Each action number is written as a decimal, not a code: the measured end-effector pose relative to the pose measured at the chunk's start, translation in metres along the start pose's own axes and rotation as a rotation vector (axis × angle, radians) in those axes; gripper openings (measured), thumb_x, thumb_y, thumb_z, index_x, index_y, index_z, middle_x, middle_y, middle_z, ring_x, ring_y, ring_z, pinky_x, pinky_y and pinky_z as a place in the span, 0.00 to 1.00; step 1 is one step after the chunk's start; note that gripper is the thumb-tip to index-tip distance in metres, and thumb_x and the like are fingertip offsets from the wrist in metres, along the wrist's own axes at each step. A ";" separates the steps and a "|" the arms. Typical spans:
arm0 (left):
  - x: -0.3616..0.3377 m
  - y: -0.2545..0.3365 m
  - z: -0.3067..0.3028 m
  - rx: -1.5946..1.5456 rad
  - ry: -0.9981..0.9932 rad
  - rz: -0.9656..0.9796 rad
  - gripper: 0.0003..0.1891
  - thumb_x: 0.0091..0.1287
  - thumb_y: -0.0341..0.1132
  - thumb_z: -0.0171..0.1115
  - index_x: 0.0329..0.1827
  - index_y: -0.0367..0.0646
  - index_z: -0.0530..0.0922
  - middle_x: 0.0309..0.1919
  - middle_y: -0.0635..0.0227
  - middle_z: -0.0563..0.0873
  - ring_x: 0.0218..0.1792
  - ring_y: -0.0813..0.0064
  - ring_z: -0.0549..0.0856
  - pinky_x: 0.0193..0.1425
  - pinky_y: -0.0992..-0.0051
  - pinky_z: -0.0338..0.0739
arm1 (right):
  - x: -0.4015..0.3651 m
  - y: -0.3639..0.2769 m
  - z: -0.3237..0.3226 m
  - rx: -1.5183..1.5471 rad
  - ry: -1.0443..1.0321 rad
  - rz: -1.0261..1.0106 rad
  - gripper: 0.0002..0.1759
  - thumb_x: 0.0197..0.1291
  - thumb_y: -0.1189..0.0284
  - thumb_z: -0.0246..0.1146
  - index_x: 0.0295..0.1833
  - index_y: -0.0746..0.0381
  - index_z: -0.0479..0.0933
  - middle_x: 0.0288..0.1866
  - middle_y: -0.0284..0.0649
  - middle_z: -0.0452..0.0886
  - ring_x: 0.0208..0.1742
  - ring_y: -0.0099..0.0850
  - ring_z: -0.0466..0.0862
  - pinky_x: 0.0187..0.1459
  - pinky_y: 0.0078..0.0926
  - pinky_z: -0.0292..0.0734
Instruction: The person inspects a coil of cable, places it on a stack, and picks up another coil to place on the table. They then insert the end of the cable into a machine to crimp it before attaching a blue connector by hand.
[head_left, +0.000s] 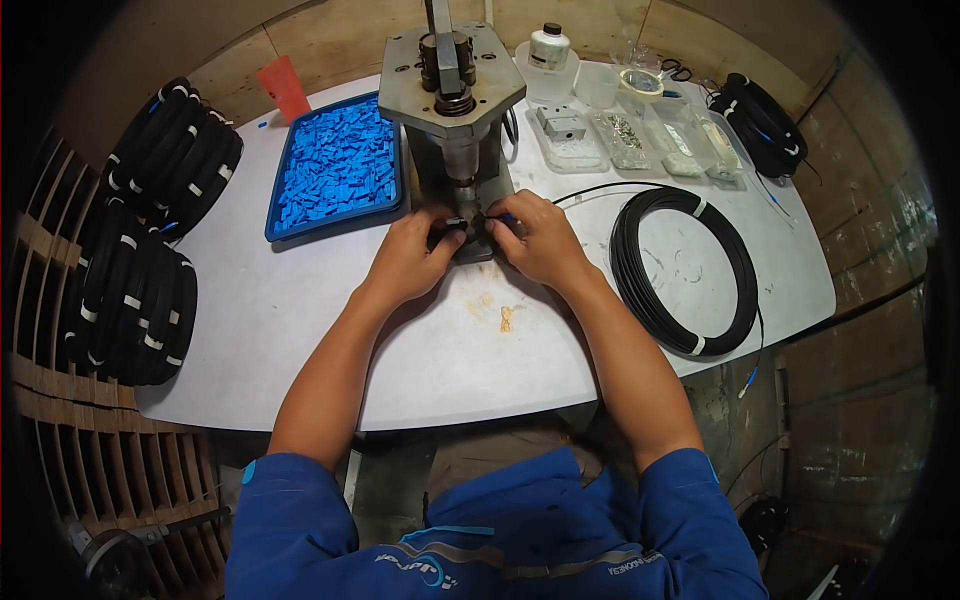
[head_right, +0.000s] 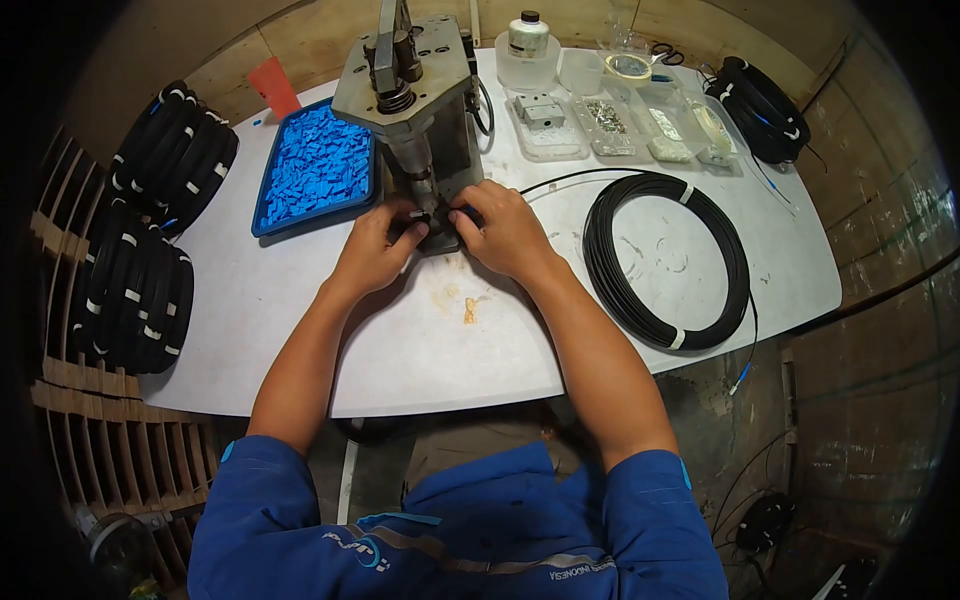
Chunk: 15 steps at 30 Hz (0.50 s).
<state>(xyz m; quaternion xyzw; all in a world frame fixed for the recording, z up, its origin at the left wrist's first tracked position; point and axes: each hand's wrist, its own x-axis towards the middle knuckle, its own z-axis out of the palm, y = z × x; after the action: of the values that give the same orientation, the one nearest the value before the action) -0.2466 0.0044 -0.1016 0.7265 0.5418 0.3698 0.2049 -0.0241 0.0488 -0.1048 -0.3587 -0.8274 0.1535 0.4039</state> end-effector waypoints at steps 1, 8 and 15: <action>0.000 0.000 0.000 0.000 0.000 0.000 0.19 0.70 0.38 0.68 0.56 0.33 0.81 0.47 0.44 0.89 0.51 0.49 0.89 0.58 0.60 0.82 | 0.000 0.000 0.000 0.004 -0.005 0.007 0.07 0.62 0.72 0.71 0.44 0.62 0.84 0.39 0.46 0.85 0.39 0.44 0.86 0.42 0.37 0.82; 0.000 -0.002 0.000 0.014 -0.010 0.007 0.20 0.70 0.39 0.69 0.57 0.33 0.81 0.47 0.45 0.89 0.51 0.49 0.89 0.58 0.60 0.82 | -0.001 0.001 0.001 0.009 -0.009 0.013 0.07 0.62 0.72 0.71 0.44 0.62 0.84 0.40 0.45 0.85 0.38 0.44 0.86 0.42 0.36 0.82; -0.001 -0.002 0.000 0.013 -0.012 -0.001 0.21 0.70 0.40 0.69 0.58 0.34 0.80 0.47 0.45 0.89 0.51 0.49 0.89 0.58 0.60 0.82 | -0.001 0.003 0.001 0.003 -0.019 0.010 0.08 0.62 0.72 0.71 0.45 0.62 0.84 0.41 0.45 0.85 0.39 0.44 0.86 0.42 0.36 0.82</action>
<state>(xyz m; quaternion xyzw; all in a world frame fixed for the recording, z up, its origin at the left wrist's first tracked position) -0.2475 0.0045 -0.1032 0.7297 0.5433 0.3618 0.2037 -0.0235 0.0505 -0.1077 -0.3607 -0.8292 0.1599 0.3959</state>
